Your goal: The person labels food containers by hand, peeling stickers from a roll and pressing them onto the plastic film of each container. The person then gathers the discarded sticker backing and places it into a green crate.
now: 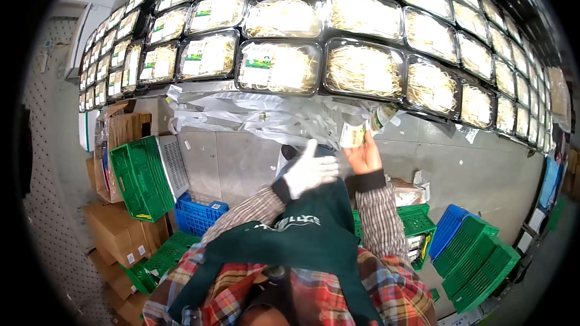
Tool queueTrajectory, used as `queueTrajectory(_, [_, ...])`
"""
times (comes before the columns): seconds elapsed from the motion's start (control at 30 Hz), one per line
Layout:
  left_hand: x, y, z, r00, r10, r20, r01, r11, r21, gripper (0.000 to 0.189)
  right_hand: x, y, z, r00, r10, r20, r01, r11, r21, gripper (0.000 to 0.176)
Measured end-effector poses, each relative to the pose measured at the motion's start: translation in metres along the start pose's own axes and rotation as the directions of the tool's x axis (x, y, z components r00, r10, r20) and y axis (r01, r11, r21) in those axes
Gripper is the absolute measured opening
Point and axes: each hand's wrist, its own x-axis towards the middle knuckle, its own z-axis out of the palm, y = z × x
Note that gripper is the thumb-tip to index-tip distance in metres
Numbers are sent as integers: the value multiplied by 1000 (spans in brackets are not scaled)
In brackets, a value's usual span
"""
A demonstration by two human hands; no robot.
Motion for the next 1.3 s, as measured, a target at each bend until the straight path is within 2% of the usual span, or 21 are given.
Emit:
queueTrajectory(0.07, [43,-14,12,985,46,167,-9,975,-221,42,-45,-6,11,998,22,66,-23,1000,16,32])
queueTrajectory(0.17, [72,4,50,953,302,-17,-259,788,-559,25,-89,-41,-3,987,-132,89,131,991,22,32])
queueTrajectory(0.23, [96,10,-28,844,382,377,-257,904,-341,27,-101,-90,-42,976,-218,-19,213,968,-133,34])
queueTrajectory(0.27, [84,2,-26,753,631,183,-657,736,166,30,-103,-106,-52,941,-296,-164,240,925,-296,37])
queueTrajectory(0.3, [77,-2,-24,532,780,328,-729,225,647,30,-101,-107,-48,941,-313,-127,216,846,-487,39])
queueTrajectory(0.33, [46,0,-4,541,724,427,-480,-151,864,30,-97,-109,-36,943,-322,-84,191,729,-657,41])
queueTrajectory(0.4, [2,-29,52,716,660,227,-654,521,548,22,-78,-115,3,951,-309,18,145,392,-909,44])
queueTrajectory(0.47, [-18,-49,57,755,430,494,-596,137,791,24,-81,-104,33,963,-261,68,71,1,-997,49])
queueTrajectory(0.5, [-19,-51,61,518,345,783,-811,-93,577,30,-80,-90,66,998,16,-62,-63,123,-990,47])
queueTrajectory(0.57, [3,-64,41,613,222,758,-774,-22,633,52,-61,-59,87,927,357,-113,-230,304,-925,44])
queueTrajectory(0.6, [1,-57,41,532,152,833,-693,-488,531,58,-43,-49,82,910,411,-60,-239,401,-884,42])
queueTrajectory(0.63, [-24,-40,53,519,81,851,-584,-693,422,61,-50,-41,107,940,339,45,-78,339,-938,40])
queueTrajectory(0.73, [-56,-8,45,836,168,522,-530,1,848,59,-75,-27,146,873,278,400,383,116,-916,32])
queueTrajectory(0.87, [-93,30,74,286,877,387,-502,-207,840,35,-105,-42,167,627,672,395,710,-284,-644,19])
queueTrajectory(0.93, [-104,34,78,324,905,276,-829,130,544,32,-97,-55,167,668,734,123,636,-477,-606,36])
queueTrajectory(1.0, [-121,30,97,406,901,152,-903,370,216,29,-88,-55,170,626,699,345,751,-421,-509,58])
queueTrajectory(1.03, [-121,25,104,341,918,205,-891,246,381,28,-83,-40,173,568,603,560,794,-223,-565,74])
queueTrajectory(1.13, [-134,15,130,178,901,395,-784,-113,610,23,-90,-5,207,720,335,607,644,2,-765,35])
queueTrajectory(1.2, [-139,13,122,-25,894,447,-499,-399,769,30,-83,0,211,691,257,676,714,-94,-694,15])
queueTrajectory(1.27, [-141,13,127,-403,823,401,-410,-554,725,41,-89,11,218,634,180,752,764,2,-645,10])
queueTrajectory(1.3, [-140,14,131,-369,845,386,-499,-531,685,40,-91,15,219,638,178,749,750,76,-657,10])
